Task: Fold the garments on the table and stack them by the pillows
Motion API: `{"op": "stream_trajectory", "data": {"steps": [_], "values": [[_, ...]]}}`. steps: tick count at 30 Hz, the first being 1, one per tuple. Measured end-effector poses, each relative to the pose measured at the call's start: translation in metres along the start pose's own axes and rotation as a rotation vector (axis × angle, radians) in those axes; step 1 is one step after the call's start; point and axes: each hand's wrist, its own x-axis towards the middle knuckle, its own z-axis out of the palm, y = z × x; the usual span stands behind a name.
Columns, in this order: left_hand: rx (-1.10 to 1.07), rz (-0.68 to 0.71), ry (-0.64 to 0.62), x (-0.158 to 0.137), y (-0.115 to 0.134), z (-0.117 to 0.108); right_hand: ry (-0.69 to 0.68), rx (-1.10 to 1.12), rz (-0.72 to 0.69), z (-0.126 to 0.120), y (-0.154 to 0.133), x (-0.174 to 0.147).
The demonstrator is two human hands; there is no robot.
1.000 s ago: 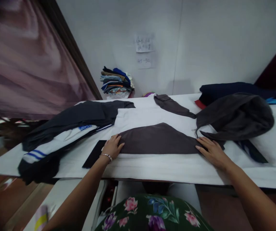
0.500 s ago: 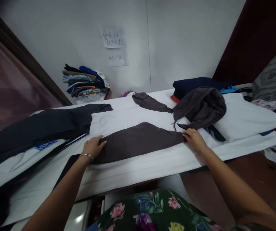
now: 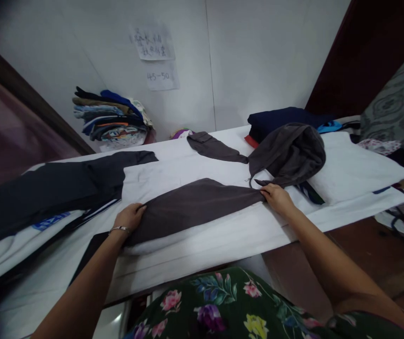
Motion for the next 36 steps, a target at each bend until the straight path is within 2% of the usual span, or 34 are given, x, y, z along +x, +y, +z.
{"op": "stream_trajectory", "data": {"steps": [4,7,9,12,15,18,20,22,25,28,32,36], "values": [[-0.029,0.052,0.167,-0.007,0.007,-0.005,0.086,-0.038,-0.069,-0.001,-0.03,-0.003],[-0.071,0.201,0.286,-0.019,0.028,-0.008,0.04,0.004,-0.189,0.003,-0.066,-0.002],[-0.068,0.304,0.263,-0.028,0.044,-0.004,-0.07,0.042,-0.272,0.009,-0.084,0.0],[0.008,0.291,0.141,-0.037,0.058,0.01,-0.233,0.039,-0.295,0.019,-0.095,0.005],[0.059,0.208,0.081,-0.04,0.057,0.023,-0.303,0.004,-0.223,0.028,-0.09,0.009],[0.041,0.187,0.052,-0.039,0.055,0.022,-0.317,0.045,-0.215,0.029,-0.084,0.011],[-0.005,0.154,0.011,-0.036,0.058,0.013,-0.279,0.102,-0.206,0.023,-0.08,0.012],[-0.05,0.135,0.023,-0.031,0.067,0.0,-0.172,0.141,-0.176,0.015,-0.074,0.011],[-0.106,0.231,0.105,-0.016,0.095,-0.016,0.024,0.166,-0.129,0.004,-0.056,0.004],[-0.161,0.393,0.1,0.008,0.132,-0.018,0.113,0.183,-0.11,-0.002,-0.032,-0.009],[-0.207,0.518,0.035,0.047,0.18,-0.004,0.073,0.143,-0.128,-0.005,-0.01,-0.024],[-0.217,0.516,-0.033,0.076,0.212,0.006,0.032,0.084,-0.118,-0.007,-0.008,-0.023]]}}
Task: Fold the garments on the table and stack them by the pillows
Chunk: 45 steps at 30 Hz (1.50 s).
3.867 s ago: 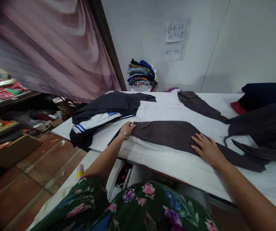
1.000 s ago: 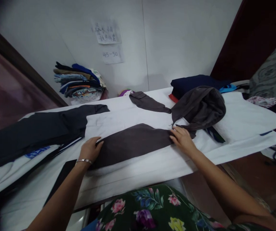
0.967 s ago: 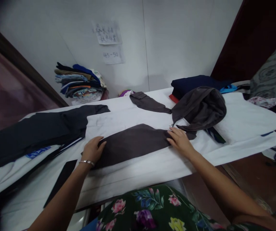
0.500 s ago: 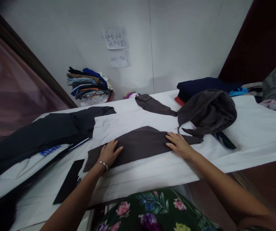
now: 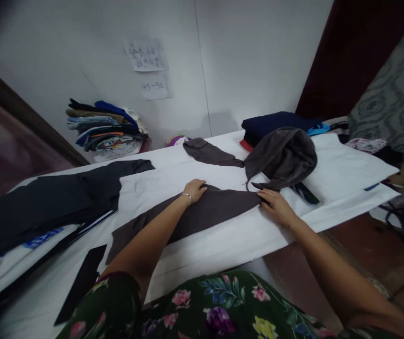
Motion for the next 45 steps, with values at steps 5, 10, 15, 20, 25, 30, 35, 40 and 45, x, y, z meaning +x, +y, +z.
{"op": "stream_trajectory", "data": {"steps": [5,10,15,20,25,30,35,40,45], "values": [[0.009,-0.091,0.064,0.012,0.003,0.003,0.092,-0.04,0.044,0.004,-0.001,0.008],[-0.018,-0.174,0.1,0.01,-0.004,0.009,0.077,-0.033,0.0,0.018,0.011,0.006],[-0.057,-0.071,0.172,-0.009,0.004,-0.003,0.056,-0.039,0.01,0.02,0.014,0.006],[-0.085,0.269,0.158,-0.079,0.032,-0.006,0.08,-0.167,0.068,0.007,0.013,0.007],[0.006,0.326,-0.002,-0.128,0.03,0.011,0.045,-0.347,0.159,-0.002,0.018,0.008],[0.022,0.257,-0.004,-0.131,0.021,0.016,-0.013,-0.383,0.201,-0.009,0.019,0.011],[0.046,0.294,-0.032,-0.147,0.024,0.012,-0.041,-0.351,0.115,-0.012,0.007,0.007],[0.089,0.217,-0.018,-0.178,0.007,0.006,-0.083,-0.218,-0.195,0.004,-0.01,-0.007],[0.197,0.032,-0.056,-0.203,-0.017,0.004,-0.096,-0.236,-0.177,0.021,0.006,-0.005]]}}
